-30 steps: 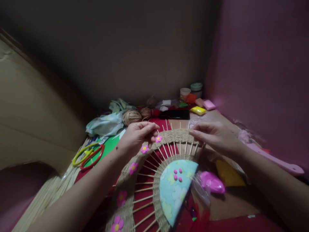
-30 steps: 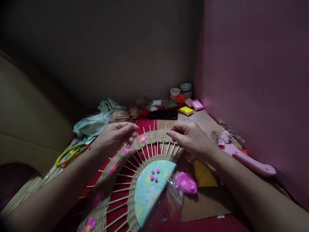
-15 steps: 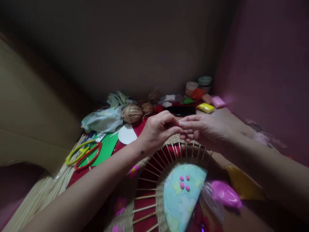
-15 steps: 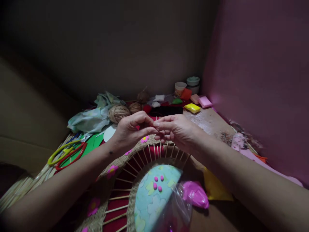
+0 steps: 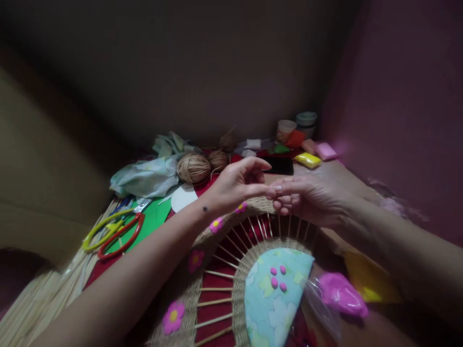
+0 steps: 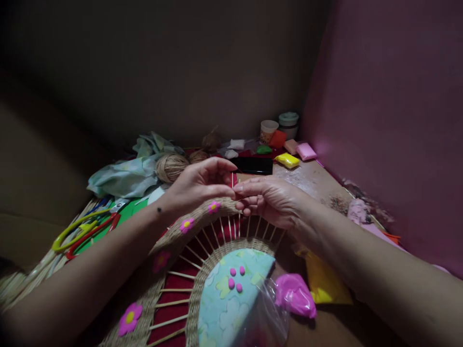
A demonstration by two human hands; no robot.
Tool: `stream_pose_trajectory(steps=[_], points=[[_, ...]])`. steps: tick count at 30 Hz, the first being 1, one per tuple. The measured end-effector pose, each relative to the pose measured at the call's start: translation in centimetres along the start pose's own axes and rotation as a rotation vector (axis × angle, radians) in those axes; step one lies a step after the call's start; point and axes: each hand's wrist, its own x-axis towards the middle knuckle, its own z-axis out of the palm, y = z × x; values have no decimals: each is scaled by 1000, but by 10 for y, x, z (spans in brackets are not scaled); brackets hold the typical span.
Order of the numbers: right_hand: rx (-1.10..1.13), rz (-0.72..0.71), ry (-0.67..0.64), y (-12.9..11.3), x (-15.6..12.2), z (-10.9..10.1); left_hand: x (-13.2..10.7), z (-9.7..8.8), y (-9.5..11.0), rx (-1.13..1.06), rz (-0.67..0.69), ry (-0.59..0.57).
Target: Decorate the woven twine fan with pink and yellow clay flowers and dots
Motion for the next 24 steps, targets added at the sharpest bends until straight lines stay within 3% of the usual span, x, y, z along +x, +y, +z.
stream_pose_trajectory(steps=[2, 5, 9, 14, 18, 24], points=[[-25, 2, 56, -1, 2, -3, 5, -12, -9, 55, -54, 51], [-59, -10, 98, -2, 4, -8, 9, -26, -25, 368, -102, 77], [-237, -62, 132, 0, 7, -12, 9, -25, -37, 646, -126, 47], [-480, -127, 183, 7, 16, -11, 6, -18, -43, 659, -138, -59], [-748, -162, 208, 10, 25, -7, 5, -18, -49, 662, -140, -68], [-979, -265, 269, -12, 23, -3, 5, -16, -44, 712, -137, -53]])
